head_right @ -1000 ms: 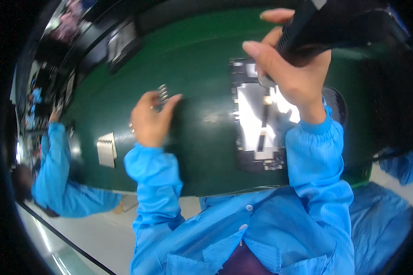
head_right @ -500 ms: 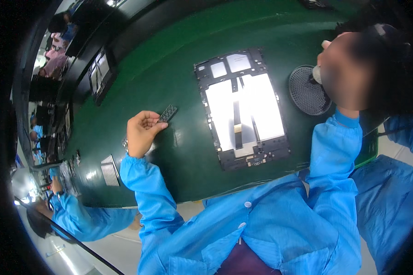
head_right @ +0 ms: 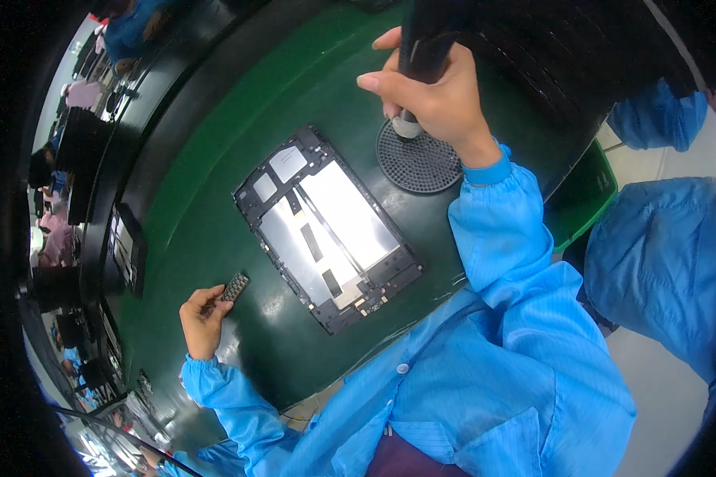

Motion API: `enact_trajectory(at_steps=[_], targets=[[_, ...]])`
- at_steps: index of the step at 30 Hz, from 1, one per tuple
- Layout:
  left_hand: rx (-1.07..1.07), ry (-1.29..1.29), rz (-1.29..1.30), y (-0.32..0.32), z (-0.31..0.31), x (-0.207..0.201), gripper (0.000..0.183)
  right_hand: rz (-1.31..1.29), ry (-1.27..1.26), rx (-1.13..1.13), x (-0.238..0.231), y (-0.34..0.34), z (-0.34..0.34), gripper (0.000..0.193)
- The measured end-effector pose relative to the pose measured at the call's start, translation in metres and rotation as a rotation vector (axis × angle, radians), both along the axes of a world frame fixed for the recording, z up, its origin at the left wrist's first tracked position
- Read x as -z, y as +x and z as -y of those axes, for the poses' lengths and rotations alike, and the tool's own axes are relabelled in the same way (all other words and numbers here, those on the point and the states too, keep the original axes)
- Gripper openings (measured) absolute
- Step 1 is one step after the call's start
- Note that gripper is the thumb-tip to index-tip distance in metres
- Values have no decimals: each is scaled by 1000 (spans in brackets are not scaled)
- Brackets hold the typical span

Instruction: Assembling internal components and securing tablet screen frames using an electric screwdriver on a factory assembly line.

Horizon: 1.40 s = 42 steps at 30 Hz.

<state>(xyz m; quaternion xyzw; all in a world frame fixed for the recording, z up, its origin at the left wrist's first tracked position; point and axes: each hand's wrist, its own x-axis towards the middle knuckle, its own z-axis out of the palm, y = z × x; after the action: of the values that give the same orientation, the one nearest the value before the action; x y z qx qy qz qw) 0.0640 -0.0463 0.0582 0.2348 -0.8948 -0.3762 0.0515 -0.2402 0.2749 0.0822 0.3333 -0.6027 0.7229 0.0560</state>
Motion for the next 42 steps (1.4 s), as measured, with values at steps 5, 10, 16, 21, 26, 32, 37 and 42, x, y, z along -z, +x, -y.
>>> enact_trajectory(at_steps=[5, 10, 16, 21, 26, 32, 37, 42], targets=[[-120, -74, 76, -9, -18, -14, 28, -7, 53, 15, 1, 1, 4, 33], [-56, -263, 30, -12, -20, -14, 19, -2, 72, 42, 4, 0, 5, 31], [4, -347, 77, -9, -18, -14, 20, 13, 77, 29, 8, -1, 6, 26], [-106, -8, 97, -10, -5, -9, 32, 52, 51, 1, 7, 2, 7, 26], [-51, 26, 151, -11, 8, -7, 29, 79, 44, 5, 7, 4, 5, 27], [25, -71, 255, -20, -1, -21, 18, 20, 81, 6, 7, 4, 5, 27], [51, -81, 318, -12, 10, -22, 19, 58, 63, 53, -9, 16, 10, 25], [107, 87, 367, -24, 13, -30, 14, -6, -172, -190, -29, 43, 36, 31]])
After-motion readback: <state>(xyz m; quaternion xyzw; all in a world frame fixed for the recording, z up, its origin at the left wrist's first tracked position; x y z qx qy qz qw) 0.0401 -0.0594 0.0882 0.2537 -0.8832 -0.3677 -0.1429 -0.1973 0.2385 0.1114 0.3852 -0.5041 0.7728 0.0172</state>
